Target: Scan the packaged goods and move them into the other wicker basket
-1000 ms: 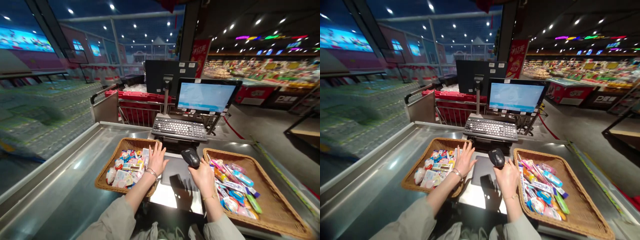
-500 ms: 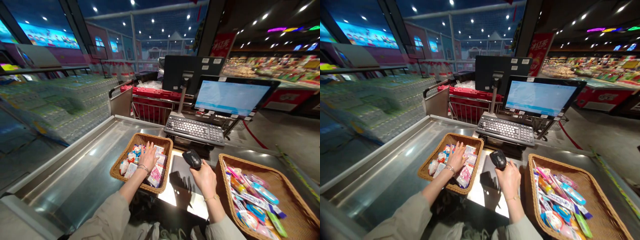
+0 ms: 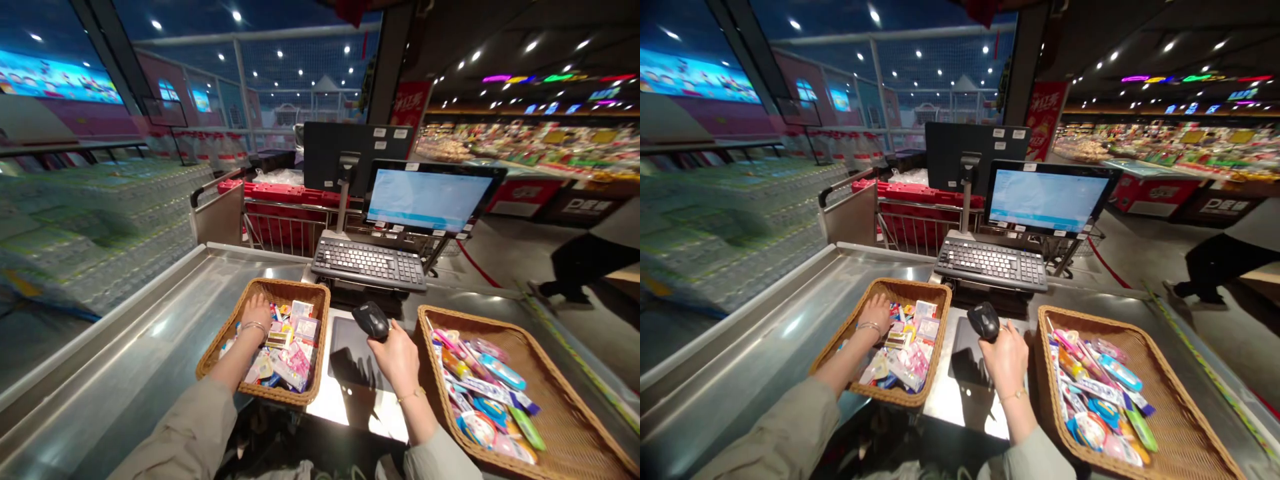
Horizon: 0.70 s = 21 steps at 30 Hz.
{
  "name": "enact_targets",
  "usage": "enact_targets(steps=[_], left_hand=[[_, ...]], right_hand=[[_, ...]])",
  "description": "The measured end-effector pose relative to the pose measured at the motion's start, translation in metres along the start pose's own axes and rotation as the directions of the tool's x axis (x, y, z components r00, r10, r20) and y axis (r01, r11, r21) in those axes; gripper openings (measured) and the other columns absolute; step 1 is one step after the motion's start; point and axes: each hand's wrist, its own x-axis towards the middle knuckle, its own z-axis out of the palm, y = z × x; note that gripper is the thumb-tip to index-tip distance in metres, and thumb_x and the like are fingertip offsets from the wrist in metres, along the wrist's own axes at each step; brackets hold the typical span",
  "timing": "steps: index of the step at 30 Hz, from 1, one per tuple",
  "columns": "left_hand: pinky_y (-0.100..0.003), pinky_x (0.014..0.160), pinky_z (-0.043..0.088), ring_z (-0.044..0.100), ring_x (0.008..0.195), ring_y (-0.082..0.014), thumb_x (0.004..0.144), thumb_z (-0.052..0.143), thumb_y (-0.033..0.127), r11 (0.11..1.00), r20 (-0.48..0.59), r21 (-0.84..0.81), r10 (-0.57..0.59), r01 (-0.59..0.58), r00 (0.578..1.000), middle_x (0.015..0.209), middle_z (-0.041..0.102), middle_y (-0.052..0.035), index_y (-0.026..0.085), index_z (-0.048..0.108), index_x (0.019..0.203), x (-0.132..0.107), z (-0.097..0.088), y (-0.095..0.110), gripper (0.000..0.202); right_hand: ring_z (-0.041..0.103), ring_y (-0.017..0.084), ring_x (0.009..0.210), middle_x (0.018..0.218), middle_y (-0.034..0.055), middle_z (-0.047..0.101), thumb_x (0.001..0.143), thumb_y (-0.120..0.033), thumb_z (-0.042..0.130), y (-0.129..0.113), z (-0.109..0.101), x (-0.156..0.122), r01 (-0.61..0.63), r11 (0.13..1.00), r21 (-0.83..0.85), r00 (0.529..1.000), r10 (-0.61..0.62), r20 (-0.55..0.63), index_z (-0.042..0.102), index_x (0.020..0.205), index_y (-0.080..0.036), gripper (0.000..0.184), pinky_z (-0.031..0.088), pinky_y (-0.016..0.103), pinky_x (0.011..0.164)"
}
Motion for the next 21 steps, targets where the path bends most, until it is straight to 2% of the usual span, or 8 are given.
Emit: enact_targets(steps=[8, 15, 21], left_hand=[[-0.044, 0.102, 0.038, 0.051, 0.124, -0.0312, 0.08, 0.056, 0.022, 0.998, 0.133, 0.023, -0.064, 0.062, 0.989, 0.136, 0.054, -0.0177, 0.014, 0.061, 0.118, 0.013, 0.01, -0.003, 0.038], [-0.04, 0.09, 0.048, 0.057, 0.118, -0.0296, 0.074, 0.063, 0.025, 0.991, 0.192, 0.007, -0.133, 0.135, 0.972, 0.129, 0.057, -0.0204, 0.015, 0.053, 0.123, 0.026, 0.016, -0.006, 0.051], [-0.041, 0.081, 0.052, 0.064, 0.107, -0.0303, 0.073, 0.063, 0.019, 0.983, 0.271, 0.0, -0.176, 0.183, 0.946, 0.119, 0.063, -0.0199, 0.015, 0.053, 0.121, 0.036, 0.012, -0.006, 0.049]], right_hand=[[0.059, 0.025, 0.112, 0.108, 0.0124, 0.069, 0.074, -0.029, 0.053, 0.009, -0.005, 0.002, -0.032, 0.999, 0.015, 0.999, 0.032, -0.025, 0.07, 0.09, -0.018, 0.025, 0.045, 0.032, 0.09], [0.057, 0.026, 0.116, 0.113, 0.0145, 0.067, 0.073, -0.027, 0.053, 0.018, -0.004, 0.002, -0.063, 0.998, 0.026, 0.997, 0.064, -0.045, 0.07, 0.092, -0.016, 0.027, 0.044, 0.034, 0.093], [0.052, 0.026, 0.123, 0.113, 0.0146, 0.068, 0.072, -0.027, 0.053, 0.026, -0.006, 0.001, -0.076, 0.996, 0.039, 0.996, 0.078, -0.042, 0.07, 0.096, -0.015, 0.031, 0.041, 0.035, 0.099]])
